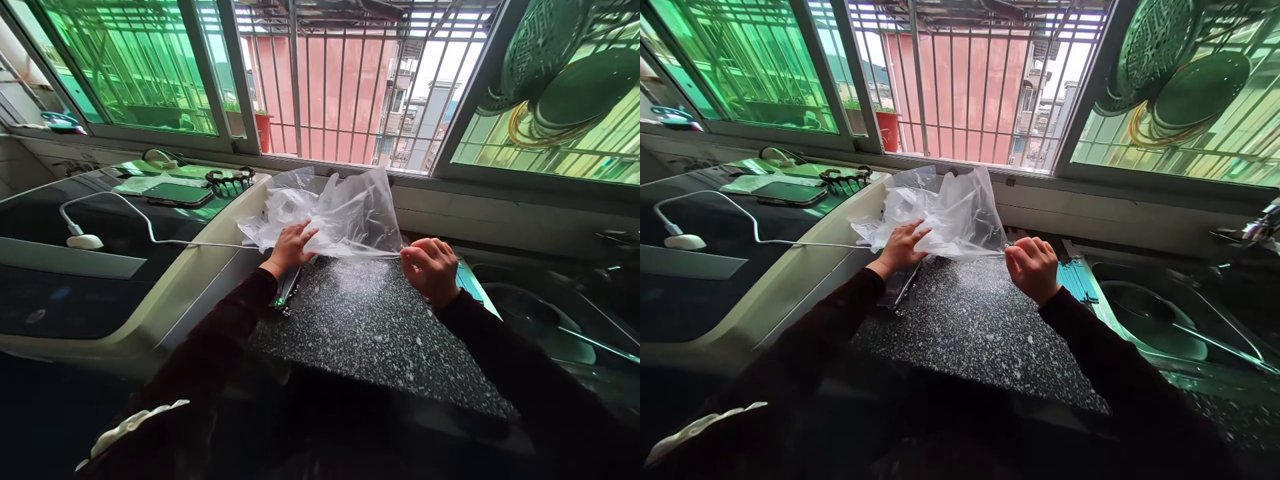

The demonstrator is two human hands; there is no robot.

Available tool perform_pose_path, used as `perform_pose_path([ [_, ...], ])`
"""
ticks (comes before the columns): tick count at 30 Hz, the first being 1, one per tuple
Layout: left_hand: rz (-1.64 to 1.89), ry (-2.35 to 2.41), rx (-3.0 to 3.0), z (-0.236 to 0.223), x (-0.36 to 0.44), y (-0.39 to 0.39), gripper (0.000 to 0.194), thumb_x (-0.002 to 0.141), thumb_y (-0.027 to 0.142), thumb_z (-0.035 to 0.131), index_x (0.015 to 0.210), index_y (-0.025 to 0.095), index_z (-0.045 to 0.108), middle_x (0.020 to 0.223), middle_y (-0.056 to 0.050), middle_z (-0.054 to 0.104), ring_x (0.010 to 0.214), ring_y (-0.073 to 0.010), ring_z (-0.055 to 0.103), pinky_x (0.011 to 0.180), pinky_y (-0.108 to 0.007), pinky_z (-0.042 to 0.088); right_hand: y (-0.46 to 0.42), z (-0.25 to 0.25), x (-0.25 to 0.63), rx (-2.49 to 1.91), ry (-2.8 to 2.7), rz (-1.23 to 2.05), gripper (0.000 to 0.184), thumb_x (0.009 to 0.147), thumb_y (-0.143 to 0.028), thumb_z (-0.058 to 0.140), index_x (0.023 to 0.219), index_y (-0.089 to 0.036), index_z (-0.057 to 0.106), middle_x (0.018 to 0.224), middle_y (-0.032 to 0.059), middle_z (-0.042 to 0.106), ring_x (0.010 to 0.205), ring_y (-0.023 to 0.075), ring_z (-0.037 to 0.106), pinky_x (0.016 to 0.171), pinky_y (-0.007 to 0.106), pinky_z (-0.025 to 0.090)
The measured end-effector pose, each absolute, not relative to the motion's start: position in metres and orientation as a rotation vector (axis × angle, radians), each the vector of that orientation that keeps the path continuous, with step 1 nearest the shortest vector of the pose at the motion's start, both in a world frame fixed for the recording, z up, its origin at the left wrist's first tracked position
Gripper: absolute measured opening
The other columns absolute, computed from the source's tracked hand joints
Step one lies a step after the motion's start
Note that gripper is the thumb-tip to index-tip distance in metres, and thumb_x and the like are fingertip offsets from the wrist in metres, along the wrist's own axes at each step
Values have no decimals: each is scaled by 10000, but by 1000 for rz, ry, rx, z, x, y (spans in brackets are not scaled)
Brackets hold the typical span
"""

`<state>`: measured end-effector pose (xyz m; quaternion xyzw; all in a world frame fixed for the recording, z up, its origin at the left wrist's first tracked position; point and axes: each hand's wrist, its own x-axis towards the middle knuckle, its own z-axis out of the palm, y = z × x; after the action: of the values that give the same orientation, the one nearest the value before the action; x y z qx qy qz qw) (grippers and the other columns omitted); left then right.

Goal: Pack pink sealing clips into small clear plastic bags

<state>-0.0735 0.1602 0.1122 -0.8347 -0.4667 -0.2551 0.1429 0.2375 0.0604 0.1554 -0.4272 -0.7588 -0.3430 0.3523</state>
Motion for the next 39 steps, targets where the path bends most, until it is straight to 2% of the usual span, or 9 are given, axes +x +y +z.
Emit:
perform_pose_path([
  [3,-775,-1268,-2424,104,-62,146,353,751,238,593,1102,227,624,1300,-96,507,1149,-275,468,961,-447,359,49,142,248,-1140,-1942,-857,116,792,-209,543,694,-209,605,709,16,584,695,149,481,658,282,349],
  [5,-790,-1229,-2432,100,-55,135,301,747,180,573,1030,238,660,1270,-80,530,1128,-267,476,954,-450,368,41,133,255,-1142,-1930,-851,105,787,-206,556,698,-208,613,708,18,594,690,150,493,655,285,360],
  [8,-838,-1172,-2444,95,-47,115,318,745,141,548,1015,263,664,1244,-62,547,1112,-257,481,948,-462,374,27,119,268,-1179,-1935,-800,95,780,-201,569,705,-212,625,713,19,608,695,154,513,673,292,381],
  [13,-909,-1031,-2523,78,-36,82,281,824,171,468,992,270,669,1189,-62,583,1095,-231,498,966,-456,367,-3,91,288,-1275,-1970,-731,83,784,-197,574,724,-208,630,703,23,623,695,165,534,663,293,394],
  [24,-670,-959,-2762,21,-21,60,266,823,144,479,985,221,675,1146,-98,633,1025,-225,571,913,-419,429,-59,46,303,-1442,-2162,-404,110,819,-176,538,732,-192,603,696,30,606,669,157,525,637,279,380],
  [33,-647,-888,-2842,5,-26,46,277,815,125,494,1007,219,670,1100,-100,651,959,-210,595,850,-381,471,-76,43,311,-1437,-2462,-167,160,832,-191,500,697,-195,588,672,32,587,648,152,505,612,276,394],
  [36,-654,-876,-2818,3,-28,36,277,826,139,474,1011,216,664,1110,-95,650,950,-206,598,867,-387,466,-65,58,317,-1352,-2570,62,79,806,-252,550,771,-204,602,716,28,604,668,149,531,591,263,410],
  [39,-700,-924,-2749,3,-26,21,294,847,172,447,1070,204,636,1153,-98,633,996,-212,590,922,-407,435,-37,78,310,-1334,-2506,146,116,831,-269,526,830,-193,613,742,38,616,701,145,553,615,256,429],
])
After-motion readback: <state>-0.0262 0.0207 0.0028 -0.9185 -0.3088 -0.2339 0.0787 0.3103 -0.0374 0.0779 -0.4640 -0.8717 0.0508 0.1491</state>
